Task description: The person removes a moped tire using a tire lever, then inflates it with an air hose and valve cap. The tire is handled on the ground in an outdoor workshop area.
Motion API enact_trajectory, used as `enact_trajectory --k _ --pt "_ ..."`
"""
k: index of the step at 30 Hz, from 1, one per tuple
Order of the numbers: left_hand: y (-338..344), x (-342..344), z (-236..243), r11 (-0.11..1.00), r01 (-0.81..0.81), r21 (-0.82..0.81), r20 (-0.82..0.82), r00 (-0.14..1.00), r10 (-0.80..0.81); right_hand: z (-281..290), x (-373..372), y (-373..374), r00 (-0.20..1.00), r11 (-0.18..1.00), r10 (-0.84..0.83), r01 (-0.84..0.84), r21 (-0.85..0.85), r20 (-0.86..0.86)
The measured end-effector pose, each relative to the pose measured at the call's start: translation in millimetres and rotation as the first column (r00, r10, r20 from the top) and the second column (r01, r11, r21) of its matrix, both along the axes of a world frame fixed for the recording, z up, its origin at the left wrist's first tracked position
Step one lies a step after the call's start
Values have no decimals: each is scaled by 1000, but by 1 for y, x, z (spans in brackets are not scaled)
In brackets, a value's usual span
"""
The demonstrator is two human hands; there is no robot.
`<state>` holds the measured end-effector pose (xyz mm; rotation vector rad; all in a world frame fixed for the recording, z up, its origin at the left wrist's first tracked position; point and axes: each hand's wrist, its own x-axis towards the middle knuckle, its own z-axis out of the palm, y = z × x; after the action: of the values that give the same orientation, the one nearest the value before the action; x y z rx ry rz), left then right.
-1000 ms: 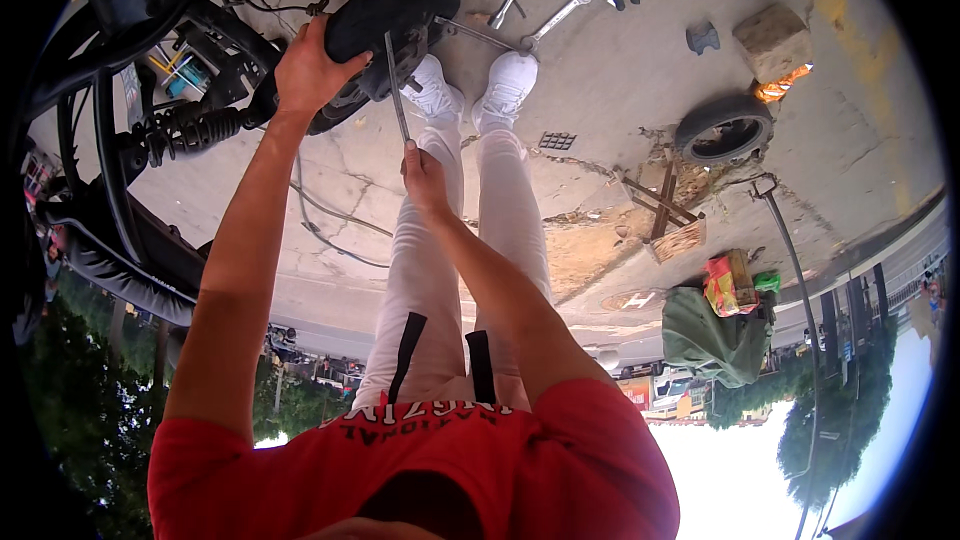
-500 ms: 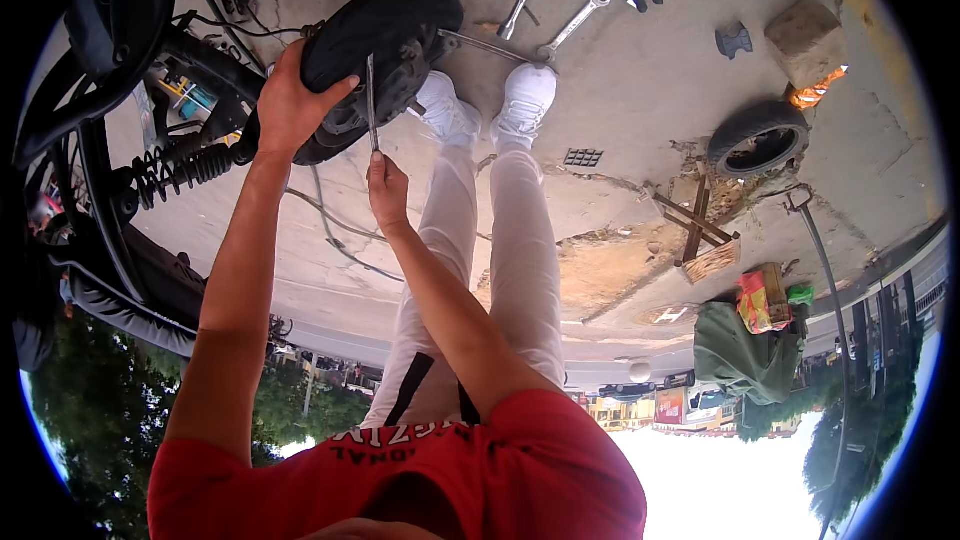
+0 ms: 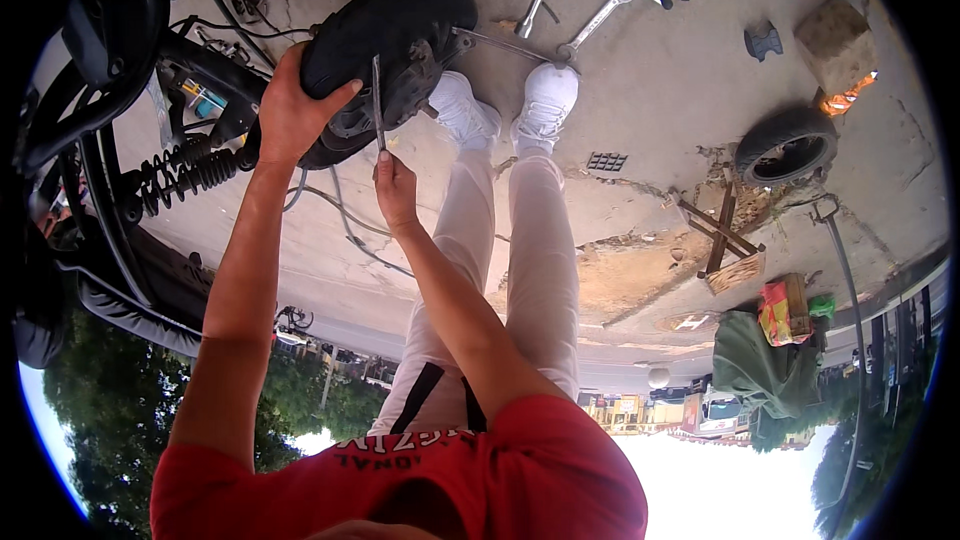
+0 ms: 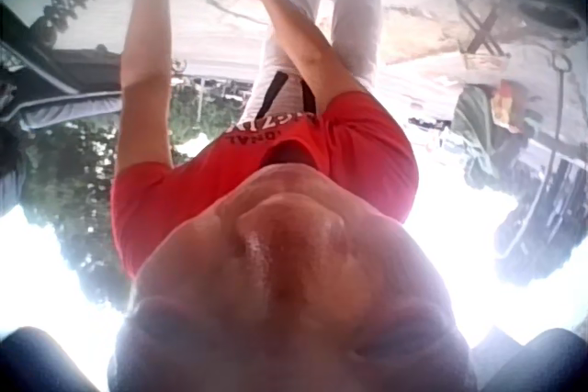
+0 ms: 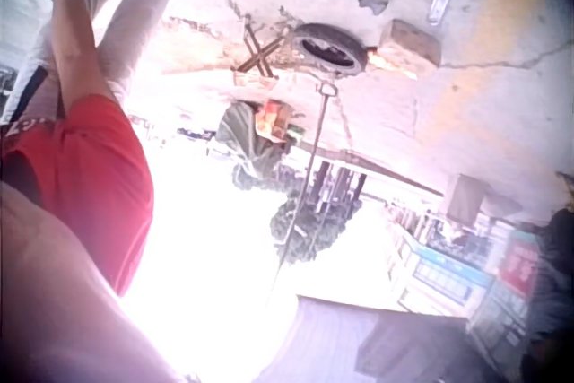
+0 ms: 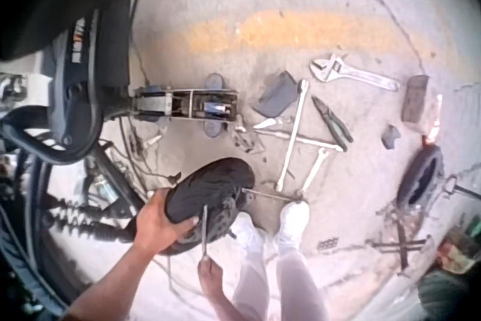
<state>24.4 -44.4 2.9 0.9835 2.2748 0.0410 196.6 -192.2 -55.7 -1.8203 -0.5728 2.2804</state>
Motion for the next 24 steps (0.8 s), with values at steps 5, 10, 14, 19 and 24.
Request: enact_trajectory --k 5,10,14,19,24 --pt "0 -1 -3 1000 17 -19 -19 1000 -17 -3 25 15 987 983 153 -157 -97 -47" --pt "-4 -2 -4 999 31 12 -48 998 -31 0 58 52 926 926 369 -374 55 72" --pt "0 0 -1 1000 26 8 -19 999 -26 6 73 66 907 906 413 -419 68 88" --pt "-2 0 3 1000 16 -3 1 1000 -16 10 98 102 787 775 608 -617 138 104" --pt "-5 7 1 1000 2 22 -28 1000 -1 6 125 148 588 568 795 -807 159 148"
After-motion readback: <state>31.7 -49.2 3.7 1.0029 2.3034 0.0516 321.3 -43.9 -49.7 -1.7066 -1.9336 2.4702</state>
